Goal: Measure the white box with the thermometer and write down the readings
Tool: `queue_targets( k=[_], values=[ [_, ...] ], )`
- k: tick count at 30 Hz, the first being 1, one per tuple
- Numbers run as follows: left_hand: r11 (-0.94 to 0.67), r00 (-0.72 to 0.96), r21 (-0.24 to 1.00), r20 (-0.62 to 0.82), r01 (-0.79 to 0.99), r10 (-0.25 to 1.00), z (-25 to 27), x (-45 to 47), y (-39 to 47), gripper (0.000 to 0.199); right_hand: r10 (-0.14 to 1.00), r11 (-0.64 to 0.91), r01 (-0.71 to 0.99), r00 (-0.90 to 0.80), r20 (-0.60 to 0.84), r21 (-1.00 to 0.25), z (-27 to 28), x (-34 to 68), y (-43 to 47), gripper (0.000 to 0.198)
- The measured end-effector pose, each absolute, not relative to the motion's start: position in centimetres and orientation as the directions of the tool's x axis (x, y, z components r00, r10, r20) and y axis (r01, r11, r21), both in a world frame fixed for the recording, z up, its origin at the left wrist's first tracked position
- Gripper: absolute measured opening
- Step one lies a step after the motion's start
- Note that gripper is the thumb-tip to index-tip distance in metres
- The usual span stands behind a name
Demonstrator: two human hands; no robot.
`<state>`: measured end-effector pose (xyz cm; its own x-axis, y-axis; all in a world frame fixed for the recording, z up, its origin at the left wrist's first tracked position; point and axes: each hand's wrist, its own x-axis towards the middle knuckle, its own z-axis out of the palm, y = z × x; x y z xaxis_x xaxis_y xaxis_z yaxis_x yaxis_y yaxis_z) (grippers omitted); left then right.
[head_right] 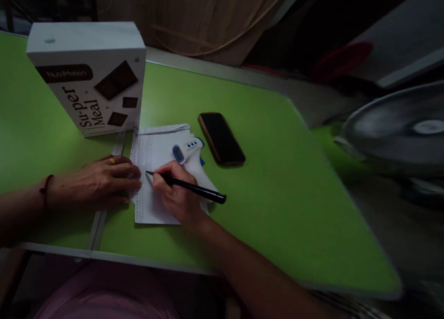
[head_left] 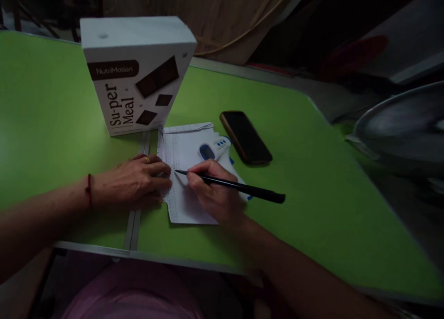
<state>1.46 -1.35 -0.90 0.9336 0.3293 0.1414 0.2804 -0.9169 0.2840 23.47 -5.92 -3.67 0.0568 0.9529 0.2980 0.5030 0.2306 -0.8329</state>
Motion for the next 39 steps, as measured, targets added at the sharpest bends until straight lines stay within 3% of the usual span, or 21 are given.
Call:
queue_targets(
  k=[39],
  values=[
    [-0.921, 0.937, 0.274, 0.134, 0.278, 0.323, -0.48, 1.25, -1.32, 0.026, 0.947, 0.286, 0.512, -0.024, 0.32, -0.81, -3.27, 23.62, -5.76, 0.01]
  ],
)
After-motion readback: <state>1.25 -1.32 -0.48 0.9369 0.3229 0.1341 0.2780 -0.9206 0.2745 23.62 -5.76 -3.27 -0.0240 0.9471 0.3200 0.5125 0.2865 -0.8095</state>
